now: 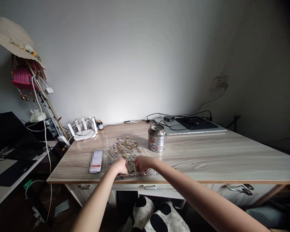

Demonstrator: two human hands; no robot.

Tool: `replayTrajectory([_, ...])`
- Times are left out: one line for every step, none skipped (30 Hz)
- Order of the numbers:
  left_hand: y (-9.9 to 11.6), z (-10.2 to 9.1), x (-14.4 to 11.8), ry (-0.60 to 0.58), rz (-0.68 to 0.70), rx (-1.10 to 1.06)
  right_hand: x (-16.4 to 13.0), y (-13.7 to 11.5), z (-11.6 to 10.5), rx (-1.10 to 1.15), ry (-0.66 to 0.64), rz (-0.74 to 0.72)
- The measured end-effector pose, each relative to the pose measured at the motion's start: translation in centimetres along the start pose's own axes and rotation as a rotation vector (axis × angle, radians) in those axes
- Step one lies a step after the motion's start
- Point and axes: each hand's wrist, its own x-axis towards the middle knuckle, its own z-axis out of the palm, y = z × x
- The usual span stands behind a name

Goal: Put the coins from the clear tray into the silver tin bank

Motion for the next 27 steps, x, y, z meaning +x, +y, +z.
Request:
replayTrajectory([0.0, 0.0, 0.1, -0.003, -0.011, -0.024, 0.0, 0.0, -0.1, 0.066, -0.020, 0.001])
replayTrajectory([-0.1, -0.1, 0.1, -0.006, -0.021, -0.037, -0.1, 0.0, -0.2, 0.118, -0.027, -0.002])
replayTrajectory([-0.1, -0.1, 0.1, -0.011, -0.031, -0.047, -0.1, 0.0, -0.2, 0.150, -0.028, -0.011])
replayTrajectory([0.0, -0.2, 0.1, -0.019, -0.042, -0.063, -0.2, 0.0, -0.3, 0.170, -0.029, -0.023])
replayTrajectory([0.0, -0.2, 0.1, -0.031, -0.055, -0.082, -0.1, 0.0, -0.2, 0.194, -0.031, -0.030])
replayTrajectory([-0.1, -0.2, 0.1, -0.044, -0.068, -0.103, -0.1, 0.0, -0.2, 0.225, -0.037, -0.033])
replayTrajectory([-0.1, -0.2, 0.0, -0.056, -0.079, -0.125, 0.0, 0.1, 0.0, 0.261, -0.043, -0.035])
replayTrajectory([-0.2, -0.2, 0.0, -0.064, -0.089, -0.152, 0.2, 0.2, 0.1, 0.302, -0.045, -0.034])
replayTrajectory([-0.4, -0.2, 0.1, -0.067, -0.098, -0.184, 0.4, 0.4, 0.3, 0.346, -0.043, -0.031])
replayTrajectory([-0.5, -0.2, 0.1, -0.064, -0.106, -0.223, 0.6, 0.6, 0.4, 0.390, -0.034, -0.023])
replayTrajectory([-0.7, -0.1, 0.2, -0.056, -0.114, -0.272, 0.8, 0.9, 0.5, 0.434, -0.015, -0.013])
replayTrajectory([-0.9, 0.0, 0.4, -0.043, -0.120, -0.332, 1.0, 1.2, 0.6, 0.486, 0.014, -0.006])
replayTrajectory([-1.2, 0.0, 0.6, -0.027, -0.125, -0.402, 1.1, 1.4, 0.5, 0.553, 0.049, -0.002])
replayTrajectory([-1.4, 0.1, 0.8, -0.003, -0.129, -0.483, 1.2, 1.7, 0.3, 0.626, 0.083, -0.007])
replayTrajectory([-1.5, 0.3, 1.1, 0.027, -0.130, -0.574, 1.3, 1.8, 0.0, 0.698, 0.116, -0.024])
replayTrajectory([-1.6, 0.4, 1.4, 0.063, -0.127, -0.674, 1.3, 1.9, -0.4, 0.770, 0.147, -0.055])
replayTrajectory([-1.7, 0.6, 1.8, 0.102, -0.120, -0.782, 1.3, 1.9, -0.9, 0.840, 0.176, -0.092])
replayTrajectory([-1.7, 0.8, 2.2, 0.140, -0.113, -0.896, 1.3, 1.7, -1.5, 0.901, 0.208, -0.126])
replayTrajectory([-1.5, 1.0, 2.6, 0.173, -0.107, -1.011, 1.3, 1.3, -2.1, 0.951, 0.243, -0.152])
replayTrajectory([-1.3, 1.2, 3.1, 0.200, -0.105, -1.124, 1.5, 0.9, -2.6, 0.987, 0.278, -0.174])
replayTrajectory([-1.1, 1.4, 3.5, 0.222, -0.109, -1.229, 1.6, 0.4, -3.0, 1.008, 0.309, -0.191])
replayTrajectory([-0.8, 1.6, 4.0, 0.240, -0.117, -1.323, 1.9, -0.2, -3.3, 1.010, 0.327, -0.201])
replayTrajectory([-0.4, 1.8, 4.4, 0.259, -0.126, -1.406, 2.2, -0.9, -3.4, 0.991, 0.330, -0.202])
replayTrajectory([0.0, 2.0, 4.7, 0.278, -0.135, -1.479, 2.5, -1.4, -3.3, 0.949, 0.321, -0.199])
replayTrajectory([0.3, 2.2, 5.0, 0.294, -0.138, -1.540, 2.8, -1.9, -3.0, 0.877, 0.309, -0.194])
replayTrajectory([0.6, 2.4, 5.2, 0.306, -0.138, -1.592, 3.1, -2.3, -2.6, 0.772, 0.311, -0.189])
replayTrajectory([0.7, 2.6, 5.3, 0.318, -0.136, -1.634, 3.4, -2.5, -2.2, 0.641, 0.338, -0.189])
